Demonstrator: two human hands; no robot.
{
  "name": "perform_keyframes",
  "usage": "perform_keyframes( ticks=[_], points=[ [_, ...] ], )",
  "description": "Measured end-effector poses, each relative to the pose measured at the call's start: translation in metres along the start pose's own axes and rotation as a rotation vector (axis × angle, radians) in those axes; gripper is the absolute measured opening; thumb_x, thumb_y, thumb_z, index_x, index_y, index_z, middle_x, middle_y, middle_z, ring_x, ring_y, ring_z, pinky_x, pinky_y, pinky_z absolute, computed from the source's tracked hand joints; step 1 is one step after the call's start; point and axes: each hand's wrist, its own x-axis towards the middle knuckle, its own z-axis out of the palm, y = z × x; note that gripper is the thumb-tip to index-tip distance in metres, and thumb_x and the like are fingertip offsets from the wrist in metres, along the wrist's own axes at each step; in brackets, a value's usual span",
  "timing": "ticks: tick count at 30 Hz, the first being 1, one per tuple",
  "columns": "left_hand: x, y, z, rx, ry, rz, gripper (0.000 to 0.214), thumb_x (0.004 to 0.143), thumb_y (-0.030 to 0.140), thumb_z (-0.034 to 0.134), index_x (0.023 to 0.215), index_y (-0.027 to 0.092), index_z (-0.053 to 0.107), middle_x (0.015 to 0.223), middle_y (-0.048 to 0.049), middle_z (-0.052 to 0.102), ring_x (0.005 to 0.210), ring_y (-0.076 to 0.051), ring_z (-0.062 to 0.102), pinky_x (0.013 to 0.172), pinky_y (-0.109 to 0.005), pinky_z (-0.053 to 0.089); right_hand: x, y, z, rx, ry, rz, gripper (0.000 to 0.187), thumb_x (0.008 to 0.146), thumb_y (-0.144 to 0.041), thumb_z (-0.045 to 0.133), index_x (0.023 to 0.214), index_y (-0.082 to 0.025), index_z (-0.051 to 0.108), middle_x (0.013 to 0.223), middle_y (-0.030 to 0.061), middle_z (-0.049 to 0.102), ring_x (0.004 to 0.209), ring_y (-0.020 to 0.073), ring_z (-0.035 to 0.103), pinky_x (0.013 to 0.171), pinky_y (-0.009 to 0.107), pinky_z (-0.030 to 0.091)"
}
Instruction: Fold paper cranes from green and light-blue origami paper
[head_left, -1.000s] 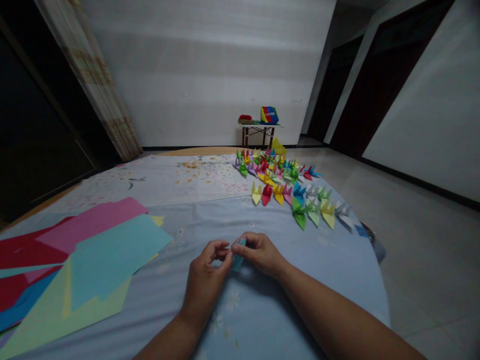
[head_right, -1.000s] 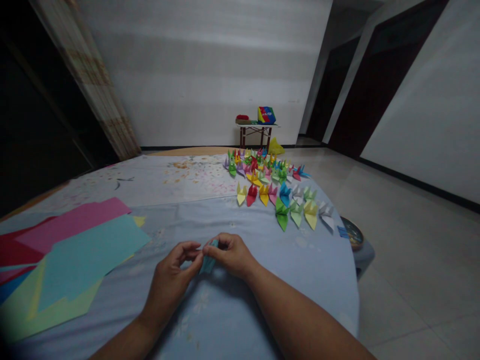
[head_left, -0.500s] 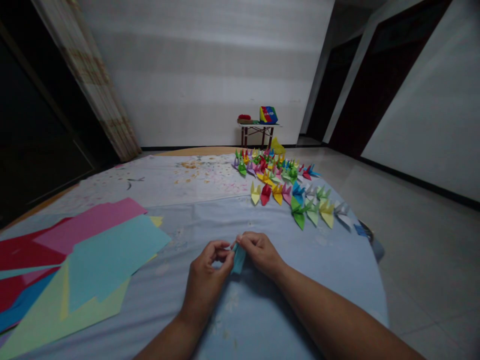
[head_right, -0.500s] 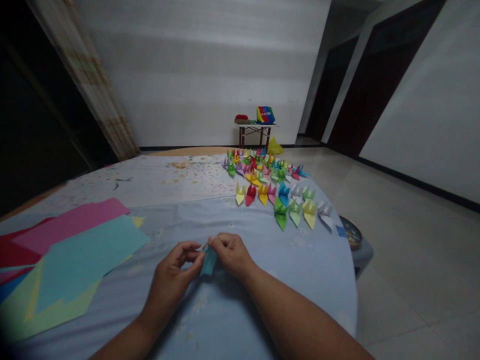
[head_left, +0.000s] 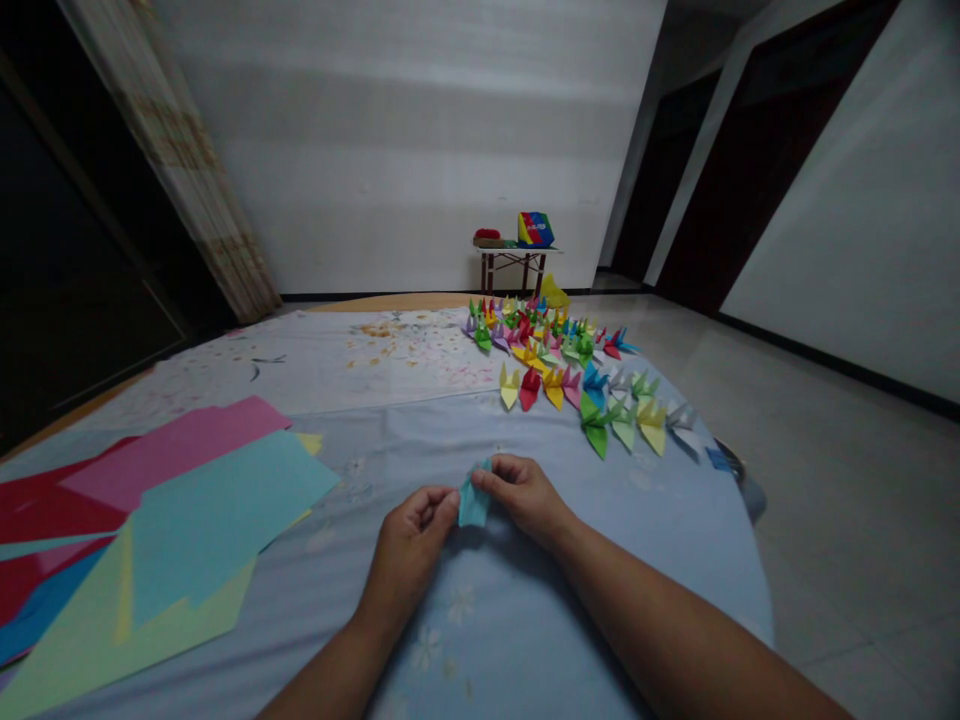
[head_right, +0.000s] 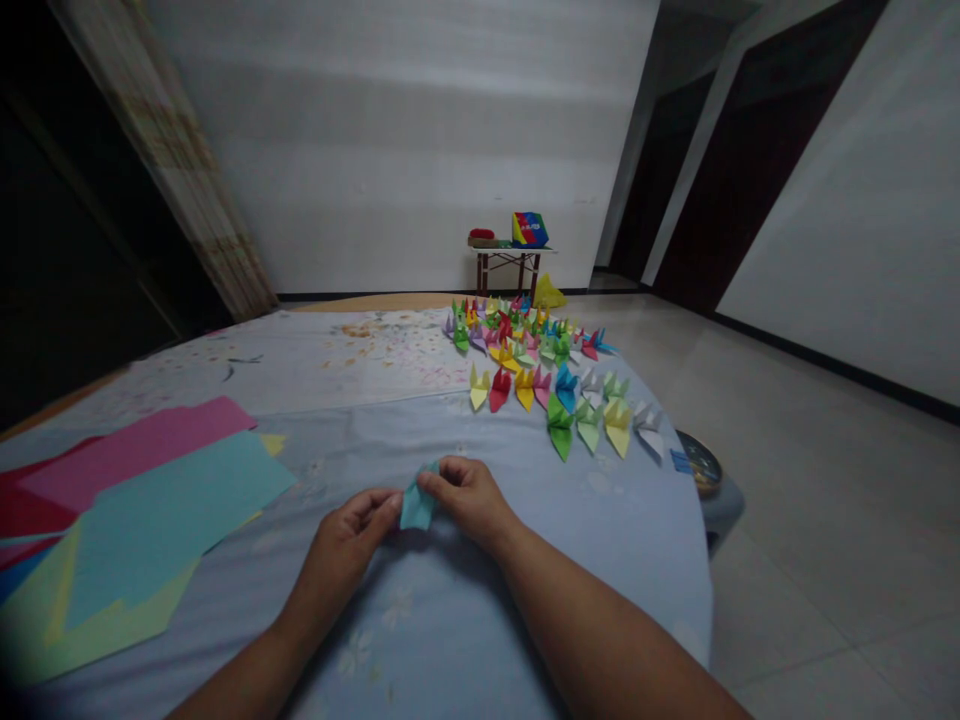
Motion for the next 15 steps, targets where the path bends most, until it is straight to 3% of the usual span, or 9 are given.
perform_keyframes(
  ticks=[8,15],
  points=[
    [-0.0029,0.0022,0.0020,-0.035,-0.063,-0.058,0.031,0.065,0.035,0.067,0.087,0.014,0.064,0.079,-0.0055,0.070,0.075,-0.020,0.066,0.069,-0.027,0.050,-0.0005,-0.0032,0.0005,-0.014,0.032,0.010,0.035,0.065,-0.048,0.065,0.066,-0.014,0.058,0.055,-0.0034,0.050,0.048,0.0065,0.039,0.048,0.020,0.030],
    [-0.0025,-0.0002,0.0015,-0.013,-0.017,-0.051,0.025,0.067,0.034,0.065,0.084,0.015,0.067,0.074,-0.0038,0.072,0.070,-0.019,0.066,0.064,-0.024,0.050,-0.0007,-0.0040,0.0011,-0.041,0.028,-0.003,0.034,0.066,-0.047,0.064,0.064,-0.014,0.057,0.055,-0.0035,0.049,0.049,0.0066,0.039,0.048,0.020,0.031]
  ],
)
